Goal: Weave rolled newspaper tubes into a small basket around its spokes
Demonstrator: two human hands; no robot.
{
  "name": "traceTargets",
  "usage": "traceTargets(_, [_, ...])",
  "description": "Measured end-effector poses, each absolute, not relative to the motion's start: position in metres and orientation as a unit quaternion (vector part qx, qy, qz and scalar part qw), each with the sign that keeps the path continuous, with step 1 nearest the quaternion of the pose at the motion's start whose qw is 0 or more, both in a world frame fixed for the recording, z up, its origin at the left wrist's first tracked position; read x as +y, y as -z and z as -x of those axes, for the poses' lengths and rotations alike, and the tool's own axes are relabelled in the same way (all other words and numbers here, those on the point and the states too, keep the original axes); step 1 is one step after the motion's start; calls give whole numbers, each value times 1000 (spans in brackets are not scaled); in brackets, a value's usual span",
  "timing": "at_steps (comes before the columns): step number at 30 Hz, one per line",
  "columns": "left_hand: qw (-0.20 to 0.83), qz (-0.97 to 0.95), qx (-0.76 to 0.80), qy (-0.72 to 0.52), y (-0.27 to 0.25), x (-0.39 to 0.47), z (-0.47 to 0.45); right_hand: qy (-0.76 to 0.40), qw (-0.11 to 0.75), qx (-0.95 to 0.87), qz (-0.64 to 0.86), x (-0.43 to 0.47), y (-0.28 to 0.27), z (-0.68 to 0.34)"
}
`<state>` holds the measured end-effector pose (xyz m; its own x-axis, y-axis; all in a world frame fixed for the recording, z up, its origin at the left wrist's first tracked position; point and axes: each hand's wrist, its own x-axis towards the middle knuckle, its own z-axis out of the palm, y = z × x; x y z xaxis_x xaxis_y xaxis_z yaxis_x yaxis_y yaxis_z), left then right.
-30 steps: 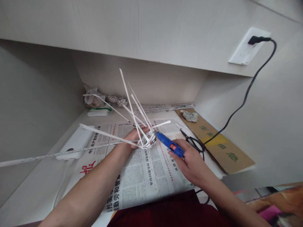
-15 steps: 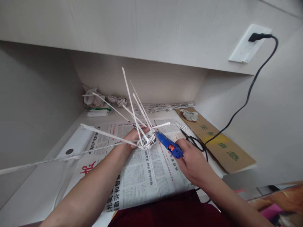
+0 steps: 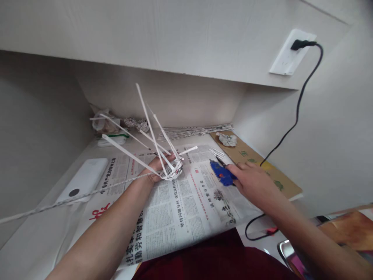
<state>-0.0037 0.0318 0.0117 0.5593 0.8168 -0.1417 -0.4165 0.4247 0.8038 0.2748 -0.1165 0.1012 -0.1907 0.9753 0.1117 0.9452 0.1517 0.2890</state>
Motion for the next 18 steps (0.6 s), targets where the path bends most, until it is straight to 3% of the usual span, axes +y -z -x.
traceTargets(7, [796,-367,244,-414,-9,39,6,-189,102,603,-769,-94,-69,-392])
traceTargets(13, [802,-341,214,-441,-10,40,8,-154,30,590,-792,-66,-39,-425])
traceTargets(18, [791,-292,210,-495,-10,45,11,-198,-39,567,-798,-53,-49,-380])
